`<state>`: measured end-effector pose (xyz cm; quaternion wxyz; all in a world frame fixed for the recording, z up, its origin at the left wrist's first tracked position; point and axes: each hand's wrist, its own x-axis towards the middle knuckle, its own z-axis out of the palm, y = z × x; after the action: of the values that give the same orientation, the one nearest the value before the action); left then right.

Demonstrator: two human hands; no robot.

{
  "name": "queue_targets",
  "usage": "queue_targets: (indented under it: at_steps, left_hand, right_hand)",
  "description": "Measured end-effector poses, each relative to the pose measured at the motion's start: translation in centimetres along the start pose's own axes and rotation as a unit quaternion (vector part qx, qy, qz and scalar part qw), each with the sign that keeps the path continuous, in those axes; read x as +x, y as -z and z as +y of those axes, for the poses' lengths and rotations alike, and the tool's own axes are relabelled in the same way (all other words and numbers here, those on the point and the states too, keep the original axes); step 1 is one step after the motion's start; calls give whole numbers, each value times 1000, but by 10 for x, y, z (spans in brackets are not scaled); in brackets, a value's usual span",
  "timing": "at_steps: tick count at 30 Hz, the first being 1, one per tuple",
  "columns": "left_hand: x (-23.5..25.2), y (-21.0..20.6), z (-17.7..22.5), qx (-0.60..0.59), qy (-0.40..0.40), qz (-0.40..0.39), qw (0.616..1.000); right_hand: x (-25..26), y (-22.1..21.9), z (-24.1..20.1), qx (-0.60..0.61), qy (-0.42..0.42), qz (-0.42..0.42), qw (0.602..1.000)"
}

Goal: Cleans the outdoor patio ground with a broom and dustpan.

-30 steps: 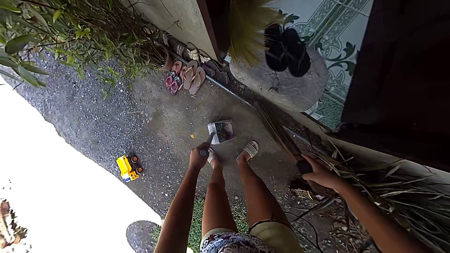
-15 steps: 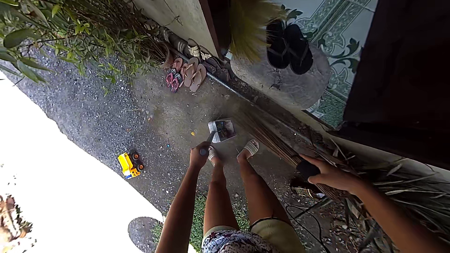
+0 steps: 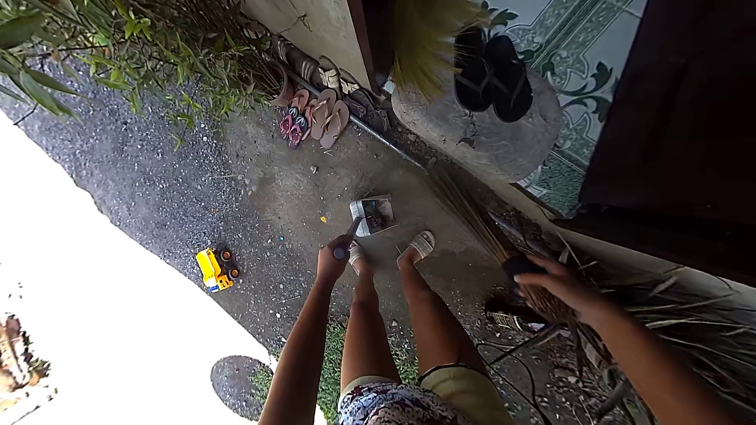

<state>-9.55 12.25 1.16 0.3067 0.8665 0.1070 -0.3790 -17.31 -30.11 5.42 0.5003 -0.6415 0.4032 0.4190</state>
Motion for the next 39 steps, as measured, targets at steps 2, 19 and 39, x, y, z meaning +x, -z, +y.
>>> queue_targets:
  at_steps: [2,19,39]
  left_hand:
    - [-1,-2,1,2,0,-4,1000]
    - [-8,-7,-6,-4,12,2,1000]
    - [-19,60,-61,-23,15,111,993]
  right_hand:
    - [42,-7,-25,61,-31,34,997]
    - [-23,103,-53,-243,84,-175,950]
    - [67,-147,-6,-230,64,-44,970]
